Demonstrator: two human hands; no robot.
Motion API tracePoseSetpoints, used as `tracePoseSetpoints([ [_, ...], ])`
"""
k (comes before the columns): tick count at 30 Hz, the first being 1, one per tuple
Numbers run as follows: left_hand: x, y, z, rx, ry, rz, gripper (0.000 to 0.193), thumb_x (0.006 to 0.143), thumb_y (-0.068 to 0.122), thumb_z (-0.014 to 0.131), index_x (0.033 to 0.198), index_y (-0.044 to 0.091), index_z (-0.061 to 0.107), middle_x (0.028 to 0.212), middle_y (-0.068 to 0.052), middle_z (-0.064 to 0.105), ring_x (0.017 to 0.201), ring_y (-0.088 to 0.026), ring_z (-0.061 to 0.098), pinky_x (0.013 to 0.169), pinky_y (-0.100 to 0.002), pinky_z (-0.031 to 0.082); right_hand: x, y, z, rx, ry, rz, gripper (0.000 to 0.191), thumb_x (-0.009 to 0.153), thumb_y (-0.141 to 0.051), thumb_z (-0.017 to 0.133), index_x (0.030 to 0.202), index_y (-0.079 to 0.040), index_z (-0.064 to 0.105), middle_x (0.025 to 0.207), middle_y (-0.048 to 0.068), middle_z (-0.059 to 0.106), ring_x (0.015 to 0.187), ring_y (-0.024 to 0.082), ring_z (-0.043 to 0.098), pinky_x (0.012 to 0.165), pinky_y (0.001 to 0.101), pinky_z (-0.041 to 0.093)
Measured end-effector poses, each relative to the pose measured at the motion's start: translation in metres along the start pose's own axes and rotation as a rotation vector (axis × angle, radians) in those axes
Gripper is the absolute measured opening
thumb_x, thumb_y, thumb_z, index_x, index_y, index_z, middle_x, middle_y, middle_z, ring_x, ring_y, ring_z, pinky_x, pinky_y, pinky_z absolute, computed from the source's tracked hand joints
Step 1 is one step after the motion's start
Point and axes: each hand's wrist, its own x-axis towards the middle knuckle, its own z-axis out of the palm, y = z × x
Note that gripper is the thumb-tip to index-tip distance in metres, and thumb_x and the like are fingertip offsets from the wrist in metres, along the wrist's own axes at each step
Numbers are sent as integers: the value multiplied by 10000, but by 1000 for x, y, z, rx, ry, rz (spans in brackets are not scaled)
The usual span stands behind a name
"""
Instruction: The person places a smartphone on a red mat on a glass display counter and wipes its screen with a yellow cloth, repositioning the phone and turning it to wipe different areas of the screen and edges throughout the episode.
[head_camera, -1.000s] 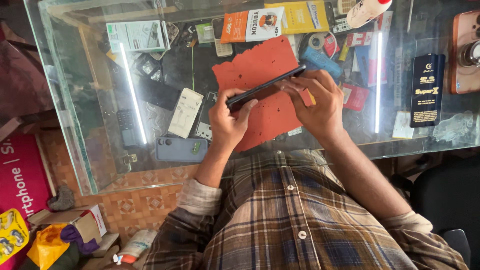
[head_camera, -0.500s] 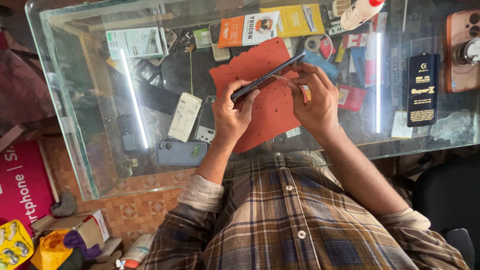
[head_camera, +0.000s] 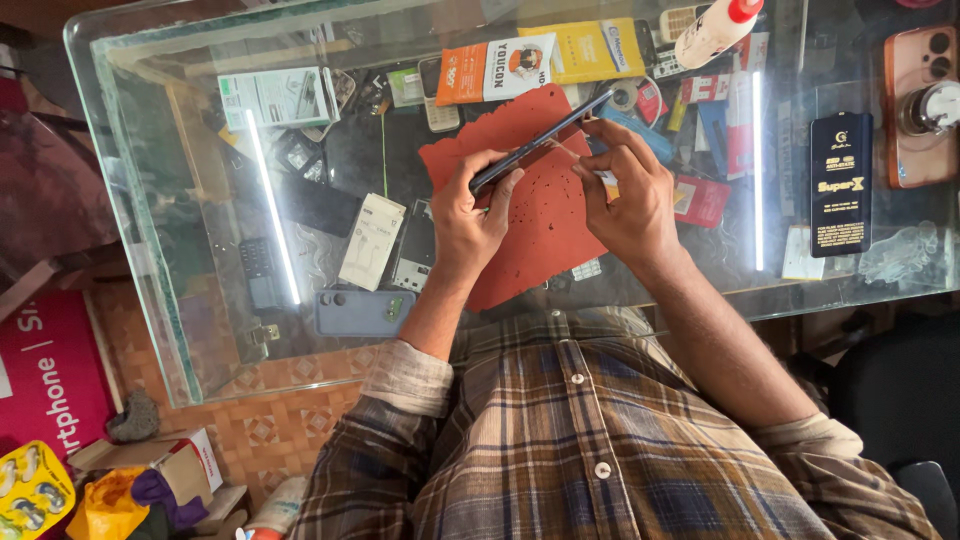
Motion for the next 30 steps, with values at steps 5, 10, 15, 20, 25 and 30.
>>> tracePoseSetpoints([
  [5, 0, -3, 1, 15, 13, 2, 234, 998, 62, 752, 1191, 8, 633, 1053, -79, 757, 948, -86, 745, 792, -236, 632, 0, 1, 2, 6, -30, 9, 158, 935, 67, 744, 1002, 12, 612, 1362, 205, 662, 1237, 371, 687, 992, 431, 591],
  [10, 0, -7, 1, 8, 24, 15, 228, 995, 43, 752, 1188, 8, 635, 1060, -79, 761, 956, -88, 740, 790, -234, 619, -1, 1, 1, 47, -58, 25, 146, 937, 78, 724, 992, 19, 602, 1404, 212, 646, 1284, 373, 672, 1017, 424, 586],
  [15, 1, -8, 0, 16, 26, 16, 230, 994, 43, 754, 1190, 10, 637, 1075, -83, 765, 984, -93, 749, 817, -237, 631, -2, 2, -1, 43, -88, 30, 152, 912, 78, 740, 982, 31, 612, 1463, 253, 592, 1383, 404, 592, 1104, 439, 540],
  [20, 2, -7, 0, -2, 15, 4, 237, 997, 52, 748, 1199, 8, 632, 1091, -89, 763, 999, -98, 747, 823, -237, 632, -1, 3, -4, 71, -127, 15, 164, 885, 73, 760, 944, 29, 613, 1480, 296, 556, 1420, 420, 545, 1132, 441, 516],
  [25, 2, -5, -1, 20, 19, 12, 236, 995, 54, 753, 1194, 6, 634, 1082, -90, 765, 996, -100, 747, 823, -236, 624, 0, 2, -5, 94, -176, 17, 145, 858, 102, 742, 931, 28, 641, 1480, 311, 552, 1448, 416, 520, 1182, 453, 473],
  [30, 3, -6, 0, -1, 20, 18, 236, 1001, 54, 748, 1198, 3, 628, 1097, -92, 762, 1012, -103, 743, 844, -245, 622, 1, -1, -9, 133, -201, 19, 146, 854, 105, 741, 924, 34, 635, 1510, 319, 521, 1474, 416, 487, 1194, 455, 462],
])
